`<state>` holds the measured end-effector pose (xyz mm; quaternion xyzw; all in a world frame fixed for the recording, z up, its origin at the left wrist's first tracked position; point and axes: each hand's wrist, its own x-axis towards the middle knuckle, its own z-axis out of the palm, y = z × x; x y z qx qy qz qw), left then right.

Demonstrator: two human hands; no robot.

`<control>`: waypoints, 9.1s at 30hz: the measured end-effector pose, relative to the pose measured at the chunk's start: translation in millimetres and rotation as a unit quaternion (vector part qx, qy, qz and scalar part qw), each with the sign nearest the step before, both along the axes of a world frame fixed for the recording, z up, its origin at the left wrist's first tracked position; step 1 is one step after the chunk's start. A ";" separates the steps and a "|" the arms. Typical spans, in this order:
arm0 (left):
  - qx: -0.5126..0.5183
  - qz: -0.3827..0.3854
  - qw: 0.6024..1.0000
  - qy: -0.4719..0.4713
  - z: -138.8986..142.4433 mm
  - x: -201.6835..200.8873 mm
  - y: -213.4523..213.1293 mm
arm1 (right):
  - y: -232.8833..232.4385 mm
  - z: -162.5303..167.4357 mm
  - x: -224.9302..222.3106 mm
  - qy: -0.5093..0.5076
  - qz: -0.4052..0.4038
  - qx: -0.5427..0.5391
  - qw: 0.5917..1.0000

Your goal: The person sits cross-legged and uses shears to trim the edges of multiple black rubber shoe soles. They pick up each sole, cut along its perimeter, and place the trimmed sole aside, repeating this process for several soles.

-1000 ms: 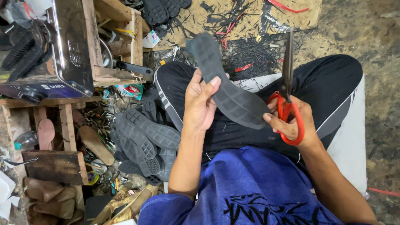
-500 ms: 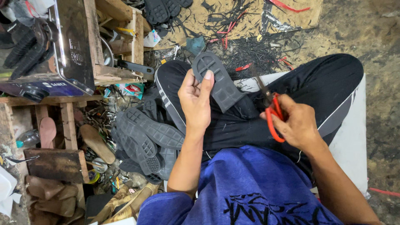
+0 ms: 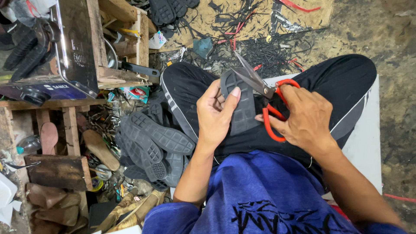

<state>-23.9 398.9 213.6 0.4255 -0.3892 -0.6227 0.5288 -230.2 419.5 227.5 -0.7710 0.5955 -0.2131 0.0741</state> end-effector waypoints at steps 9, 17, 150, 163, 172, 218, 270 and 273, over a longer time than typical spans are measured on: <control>0.022 -0.127 0.991 -0.047 7.9 40.7 -16.4 | 0.2 4.1 -30.9 0.066 0.049 0.013 0.996; 0.026 -0.194 0.978 -0.071 10.0 56.4 -29.0 | -2.2 8.7 -45.0 0.079 0.080 0.042 0.993; 0.014 0.431 0.800 -0.418 -58.8 175.7 100.7 | 11.0 -107.1 -66.0 -0.502 -0.113 0.301 0.803; -0.242 0.207 0.868 -0.381 -68.8 99.3 -210.5 | -2.4 -169.7 -106.5 -0.270 -0.203 0.024 0.941; -0.096 0.235 0.760 -0.598 -184.0 80.3 -371.1 | -26.2 -168.1 -92.7 -0.072 -0.245 0.044 0.966; 0.090 0.219 0.966 0.109 -167.2 -9.5 -58.2 | -28.1 -145.3 -84.2 -0.007 -0.203 0.025 0.979; -0.015 0.004 0.999 0.045 -4.7 11.5 -21.3 | 19.5 0.4 -41.9 0.069 0.015 0.075 0.995; -0.004 0.002 0.998 0.063 -6.3 13.2 -20.5 | 22.5 -5.1 -43.3 0.066 0.017 0.058 0.996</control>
